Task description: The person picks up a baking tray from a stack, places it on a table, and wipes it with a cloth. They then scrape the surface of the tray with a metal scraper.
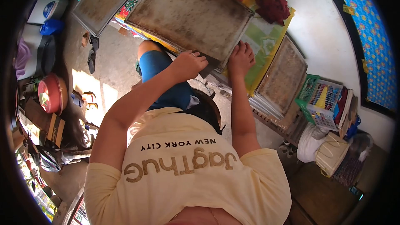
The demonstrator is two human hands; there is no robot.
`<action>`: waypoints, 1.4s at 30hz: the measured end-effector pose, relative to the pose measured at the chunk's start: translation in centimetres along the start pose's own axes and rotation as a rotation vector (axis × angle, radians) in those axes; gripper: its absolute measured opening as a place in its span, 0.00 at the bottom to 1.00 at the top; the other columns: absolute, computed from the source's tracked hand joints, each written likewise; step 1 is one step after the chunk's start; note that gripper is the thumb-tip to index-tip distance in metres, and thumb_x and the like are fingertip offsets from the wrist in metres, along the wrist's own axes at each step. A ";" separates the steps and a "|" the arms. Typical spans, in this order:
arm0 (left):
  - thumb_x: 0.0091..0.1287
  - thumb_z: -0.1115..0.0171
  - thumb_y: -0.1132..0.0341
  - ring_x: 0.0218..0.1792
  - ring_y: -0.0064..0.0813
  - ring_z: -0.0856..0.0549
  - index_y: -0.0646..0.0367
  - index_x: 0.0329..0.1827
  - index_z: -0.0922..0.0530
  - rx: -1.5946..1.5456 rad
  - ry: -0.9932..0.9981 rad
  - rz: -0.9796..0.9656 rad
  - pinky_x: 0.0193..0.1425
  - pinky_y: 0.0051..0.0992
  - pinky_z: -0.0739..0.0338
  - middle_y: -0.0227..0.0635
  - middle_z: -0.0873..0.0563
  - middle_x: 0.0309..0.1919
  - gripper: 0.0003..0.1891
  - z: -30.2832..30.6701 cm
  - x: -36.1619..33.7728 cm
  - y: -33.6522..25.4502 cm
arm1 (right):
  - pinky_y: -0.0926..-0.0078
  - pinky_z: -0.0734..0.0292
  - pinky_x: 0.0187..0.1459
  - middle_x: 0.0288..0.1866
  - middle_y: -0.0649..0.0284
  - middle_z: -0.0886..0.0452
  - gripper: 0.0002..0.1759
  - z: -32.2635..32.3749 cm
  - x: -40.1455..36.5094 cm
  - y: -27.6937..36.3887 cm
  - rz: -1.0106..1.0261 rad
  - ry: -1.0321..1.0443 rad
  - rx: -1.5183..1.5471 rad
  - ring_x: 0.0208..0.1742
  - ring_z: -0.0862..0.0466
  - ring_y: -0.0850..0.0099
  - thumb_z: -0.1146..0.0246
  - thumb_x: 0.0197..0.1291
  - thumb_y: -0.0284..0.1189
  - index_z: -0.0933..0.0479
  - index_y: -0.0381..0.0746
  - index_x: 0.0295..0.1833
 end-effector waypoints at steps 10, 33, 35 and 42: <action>0.55 0.39 0.67 0.38 0.38 0.12 0.55 0.31 0.18 -0.026 -0.078 -0.070 0.43 0.40 0.19 0.37 0.13 0.32 0.04 0.1 0.0 -0.1 | 0.52 0.46 0.68 0.70 0.65 0.28 0.20 -0.3 -0.1 -0.3 -0.015 0.022 0.008 0.71 0.33 0.61 0.49 0.73 0.44 0.24 0.53 0.65; 0.51 0.34 0.69 0.45 0.37 0.13 0.56 0.42 0.18 -0.165 0.033 0.134 0.47 0.36 0.20 0.32 0.13 0.42 0.13 1.8 1.9 2.6 | 0.52 0.45 0.68 0.70 0.65 0.28 0.20 -0.3 0.0 -0.4 -0.012 0.020 0.002 0.71 0.33 0.61 0.48 0.72 0.43 0.24 0.53 0.65; 0.53 0.34 0.68 0.46 0.37 0.13 0.56 0.44 0.18 -0.137 -0.004 0.058 0.50 0.37 0.20 0.32 0.13 0.43 0.14 2.0 0.6 2.2 | 0.52 0.46 0.68 0.70 0.65 0.28 0.20 -0.5 0.1 -0.3 -0.020 0.017 0.015 0.72 0.33 0.60 0.49 0.72 0.43 0.24 0.53 0.65; 0.55 0.38 0.69 0.53 0.38 0.13 0.55 0.45 0.18 0.000 -0.044 -0.058 0.58 0.44 0.23 0.33 0.13 0.46 0.13 1.6 -1.7 -0.6 | 0.54 0.46 0.69 0.70 0.64 0.28 0.20 0.1 0.0 0.0 -0.025 0.031 0.044 0.72 0.34 0.60 0.49 0.73 0.43 0.24 0.52 0.64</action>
Point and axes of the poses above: each hand's wrist, its own x-axis towards the middle knuckle, its own z-axis out of the back of the hand, y = z × x, the point moved 3 cm from there along x, towards the middle knuckle
